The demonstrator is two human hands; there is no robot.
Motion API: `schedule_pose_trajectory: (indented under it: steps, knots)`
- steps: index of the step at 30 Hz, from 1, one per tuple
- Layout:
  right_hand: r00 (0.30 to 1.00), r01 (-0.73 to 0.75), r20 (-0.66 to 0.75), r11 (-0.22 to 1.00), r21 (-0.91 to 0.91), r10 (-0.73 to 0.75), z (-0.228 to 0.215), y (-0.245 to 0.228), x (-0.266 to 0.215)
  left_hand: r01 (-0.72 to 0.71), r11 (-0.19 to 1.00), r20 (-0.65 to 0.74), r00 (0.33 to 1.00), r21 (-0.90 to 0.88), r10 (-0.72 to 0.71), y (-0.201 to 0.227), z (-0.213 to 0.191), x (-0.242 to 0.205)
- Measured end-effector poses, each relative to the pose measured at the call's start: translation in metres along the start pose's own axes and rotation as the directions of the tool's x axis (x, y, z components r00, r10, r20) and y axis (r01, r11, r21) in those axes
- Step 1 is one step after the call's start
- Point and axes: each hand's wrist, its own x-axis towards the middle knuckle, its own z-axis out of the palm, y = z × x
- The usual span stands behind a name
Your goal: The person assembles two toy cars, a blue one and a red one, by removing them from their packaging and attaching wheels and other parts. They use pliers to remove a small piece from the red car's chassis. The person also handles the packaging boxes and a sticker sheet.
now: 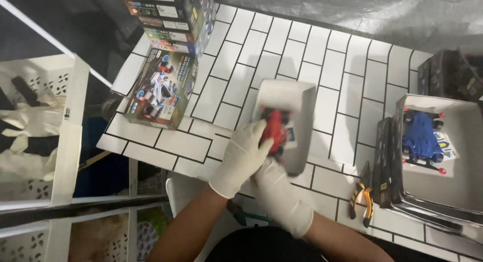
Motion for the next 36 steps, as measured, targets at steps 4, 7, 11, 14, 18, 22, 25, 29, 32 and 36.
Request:
schedule_pose_trajectory:
  steps: [4, 7, 11, 14, 18, 22, 25, 29, 32, 36]
  knots:
    - [0.977, 0.07, 0.161, 0.929, 0.364, -0.137, -0.048, -0.006, -0.008, 0.12, 0.843, 0.225, 0.935, 0.525, -0.273, 0.023, -0.006, -0.017]
    - [0.947, -0.18, 0.32, 0.839, 0.513, 0.008, -0.081, 0.01, -0.003, 0.119, 0.747, 0.235, 0.907, 0.654, -0.351, 0.029, -0.004, -0.025]
    - [0.996, -0.073, -0.049, 0.993, 0.092, 0.078, -0.055, 0.064, -0.003, 0.098, 0.798, 0.163, 0.957, 0.595, -0.239, 0.049, -0.018, -0.027]
    - [0.83, -0.105, -0.515, 0.847, -0.521, -0.214, -0.021, 0.102, 0.034, 0.133, 0.802, 0.162, 0.948, 0.582, -0.274, 0.049, -0.013, -0.023]
    - [0.976, -0.216, -0.05, 0.97, -0.11, 0.212, -0.029, 0.102, 0.067, 0.138, 0.8, 0.164, 0.945, 0.584, -0.282, 0.054, -0.012, -0.02]
    - [0.969, -0.196, 0.092, 0.943, -0.27, 0.228, -0.02, 0.099, 0.077, 0.132, 0.8, 0.175, 0.943, 0.585, -0.283, 0.048, -0.008, -0.022]
    - [0.968, -0.181, 0.119, 0.943, -0.28, 0.222, -0.015, 0.103, 0.077, 0.134, 0.809, 0.174, 0.945, 0.572, -0.279, 0.045, -0.003, -0.024]
    - [0.983, -0.111, 0.104, 0.944, -0.31, 0.15, -0.02, 0.105, 0.076, 0.173, 0.824, 0.169, 0.937, 0.54, -0.307, 0.048, -0.004, -0.023]
    - [0.988, -0.084, 0.101, 0.962, -0.26, 0.113, -0.006, 0.118, 0.073, 0.215, 0.845, 0.168, 0.927, 0.49, -0.334, 0.057, -0.009, -0.018]
    - [0.997, -0.08, -0.011, 0.991, -0.112, 0.08, -0.033, 0.126, 0.074, 0.289, 0.853, 0.192, 0.895, 0.435, -0.402, 0.061, -0.013, -0.013]
